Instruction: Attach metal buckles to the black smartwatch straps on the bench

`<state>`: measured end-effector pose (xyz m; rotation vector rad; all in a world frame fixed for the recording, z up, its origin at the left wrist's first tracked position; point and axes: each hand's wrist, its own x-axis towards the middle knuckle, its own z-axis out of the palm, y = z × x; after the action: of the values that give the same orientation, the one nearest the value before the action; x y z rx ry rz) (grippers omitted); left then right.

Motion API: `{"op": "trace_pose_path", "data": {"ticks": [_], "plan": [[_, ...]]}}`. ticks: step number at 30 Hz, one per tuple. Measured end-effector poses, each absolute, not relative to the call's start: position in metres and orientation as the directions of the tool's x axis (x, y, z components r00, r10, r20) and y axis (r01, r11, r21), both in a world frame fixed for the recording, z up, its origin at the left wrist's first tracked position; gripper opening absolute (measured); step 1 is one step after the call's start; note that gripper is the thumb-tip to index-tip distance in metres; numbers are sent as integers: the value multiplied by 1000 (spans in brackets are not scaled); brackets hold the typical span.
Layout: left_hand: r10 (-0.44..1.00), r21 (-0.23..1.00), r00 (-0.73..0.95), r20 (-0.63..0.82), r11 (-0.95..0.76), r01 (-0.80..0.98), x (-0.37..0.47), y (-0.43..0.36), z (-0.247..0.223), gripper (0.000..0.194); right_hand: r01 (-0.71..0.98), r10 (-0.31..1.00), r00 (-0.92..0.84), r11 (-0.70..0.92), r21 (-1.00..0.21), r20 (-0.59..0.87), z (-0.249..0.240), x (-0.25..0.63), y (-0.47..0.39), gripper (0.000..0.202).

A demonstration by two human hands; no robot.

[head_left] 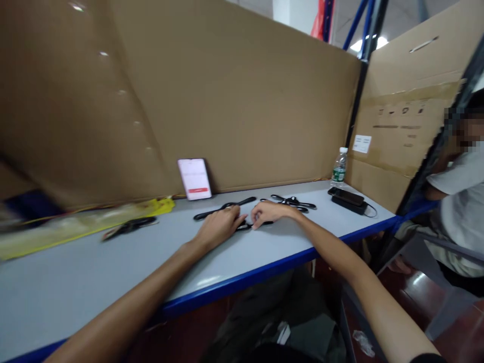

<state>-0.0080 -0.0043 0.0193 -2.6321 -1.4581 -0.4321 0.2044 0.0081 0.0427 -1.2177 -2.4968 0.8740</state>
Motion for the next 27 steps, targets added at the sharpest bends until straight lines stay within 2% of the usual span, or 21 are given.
{"op": "trace_pose_path", "data": {"ticks": [3,6,9,12,14,16,18,21,23,27], "plan": [[839,270,404,364,-510,817,-8,9,20,31,646,775,-629,478,-595,-60,43,205,7,13],[852,494,198,484,-453,743,-17,27,24,37,657,757,-648,505,-560,-78,44,207,9,14],[878,628,6,478,-346,697,-35,42,28,36,711,785,-615,508,-485,-79,47,213,12,19],[890,598,-41,454,-270,754,-52,50,24,25,793,855,-518,470,-388,-22,55,226,13,13],[900,536,-1,436,-260,803,-56,51,18,17,826,902,-410,431,-363,137,63,238,14,11],[914,493,56,403,-268,828,-55,53,12,13,858,909,-251,368,-358,333,69,254,17,17],[923,484,104,370,-286,827,-49,55,8,12,908,900,-94,252,-335,425,73,270,21,20],[930,502,165,329,-321,803,-41,58,5,11,970,926,42,52,-237,374,72,290,25,19],[914,498,215,343,-371,784,-40,61,4,21,984,952,76,-24,-178,296,69,298,26,18],[855,477,295,426,-489,731,-42,62,2,32,976,989,68,-39,-215,131,68,306,26,20]]}}
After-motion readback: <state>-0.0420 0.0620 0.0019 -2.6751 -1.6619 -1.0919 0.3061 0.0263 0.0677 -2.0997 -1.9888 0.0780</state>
